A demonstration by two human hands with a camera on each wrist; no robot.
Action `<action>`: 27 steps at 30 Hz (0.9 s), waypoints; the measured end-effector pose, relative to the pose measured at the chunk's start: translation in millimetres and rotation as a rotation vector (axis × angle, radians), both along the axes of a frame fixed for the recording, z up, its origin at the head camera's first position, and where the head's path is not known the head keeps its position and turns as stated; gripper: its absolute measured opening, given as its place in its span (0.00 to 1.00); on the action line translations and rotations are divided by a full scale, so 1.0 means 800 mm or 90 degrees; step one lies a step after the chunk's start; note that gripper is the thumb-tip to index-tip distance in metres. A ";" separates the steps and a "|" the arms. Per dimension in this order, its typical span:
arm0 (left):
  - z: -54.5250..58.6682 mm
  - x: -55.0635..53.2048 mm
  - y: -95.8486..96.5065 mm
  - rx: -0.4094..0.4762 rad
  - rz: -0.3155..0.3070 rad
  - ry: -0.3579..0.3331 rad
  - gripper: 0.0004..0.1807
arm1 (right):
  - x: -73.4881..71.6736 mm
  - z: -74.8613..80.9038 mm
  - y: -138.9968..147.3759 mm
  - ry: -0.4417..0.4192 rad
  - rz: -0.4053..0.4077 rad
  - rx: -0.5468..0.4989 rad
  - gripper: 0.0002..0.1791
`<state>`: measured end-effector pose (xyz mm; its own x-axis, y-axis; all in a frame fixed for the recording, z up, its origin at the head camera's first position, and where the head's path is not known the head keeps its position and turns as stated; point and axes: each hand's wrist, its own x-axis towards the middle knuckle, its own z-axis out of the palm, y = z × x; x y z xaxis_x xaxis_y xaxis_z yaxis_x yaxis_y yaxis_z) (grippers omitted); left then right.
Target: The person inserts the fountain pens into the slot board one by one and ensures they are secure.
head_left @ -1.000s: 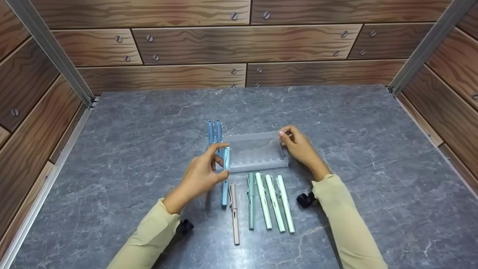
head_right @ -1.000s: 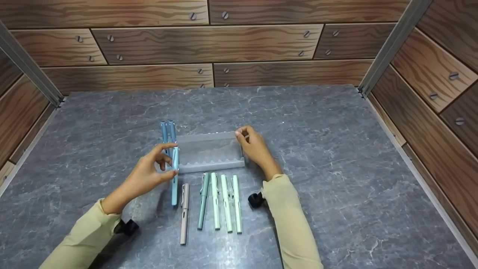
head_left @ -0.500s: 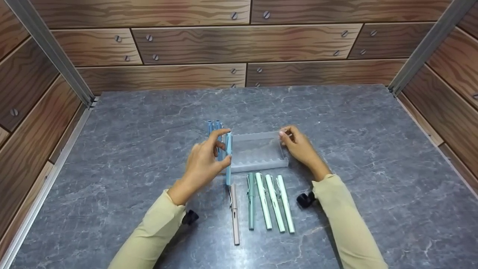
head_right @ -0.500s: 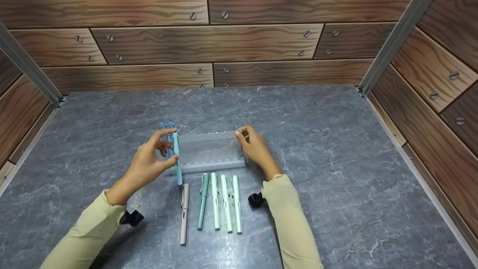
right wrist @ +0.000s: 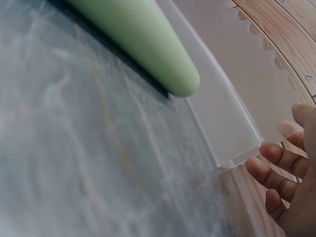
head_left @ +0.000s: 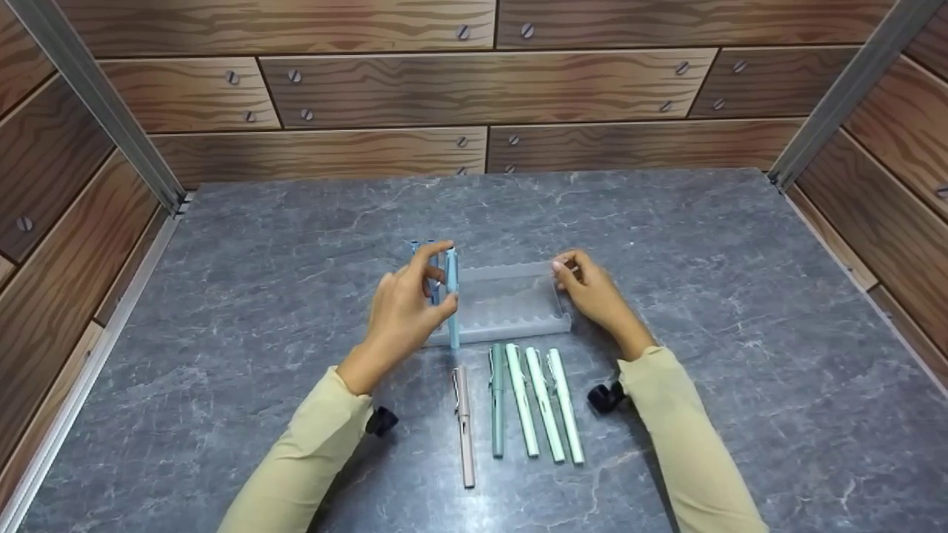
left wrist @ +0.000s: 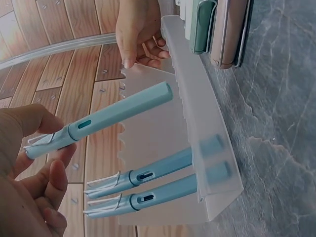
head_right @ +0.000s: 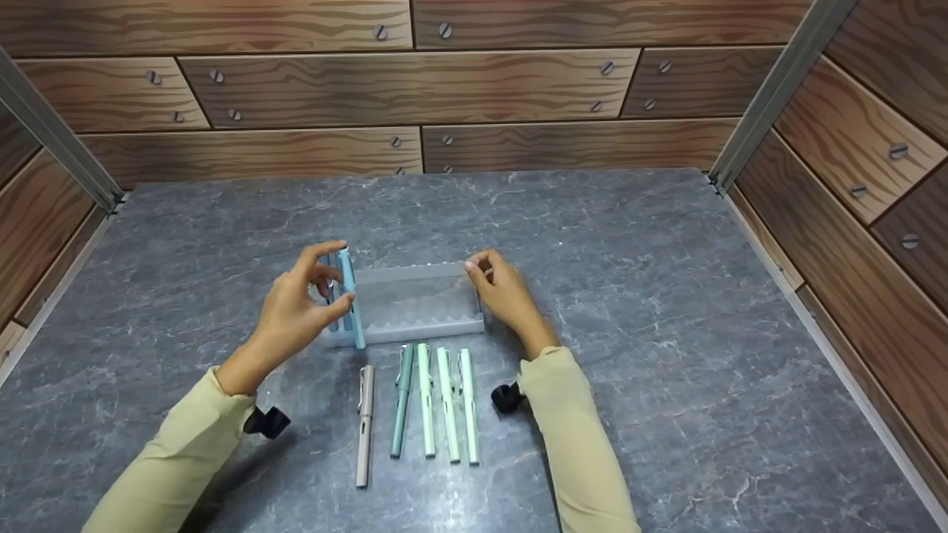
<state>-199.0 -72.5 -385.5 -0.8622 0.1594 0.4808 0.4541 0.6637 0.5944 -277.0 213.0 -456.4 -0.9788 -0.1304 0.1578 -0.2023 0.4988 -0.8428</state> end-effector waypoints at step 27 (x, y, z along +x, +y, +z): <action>-0.019 -0.028 0.002 -0.064 0.049 0.114 0.31 | 0.025 0.034 -0.014 -0.018 0.002 0.009 0.13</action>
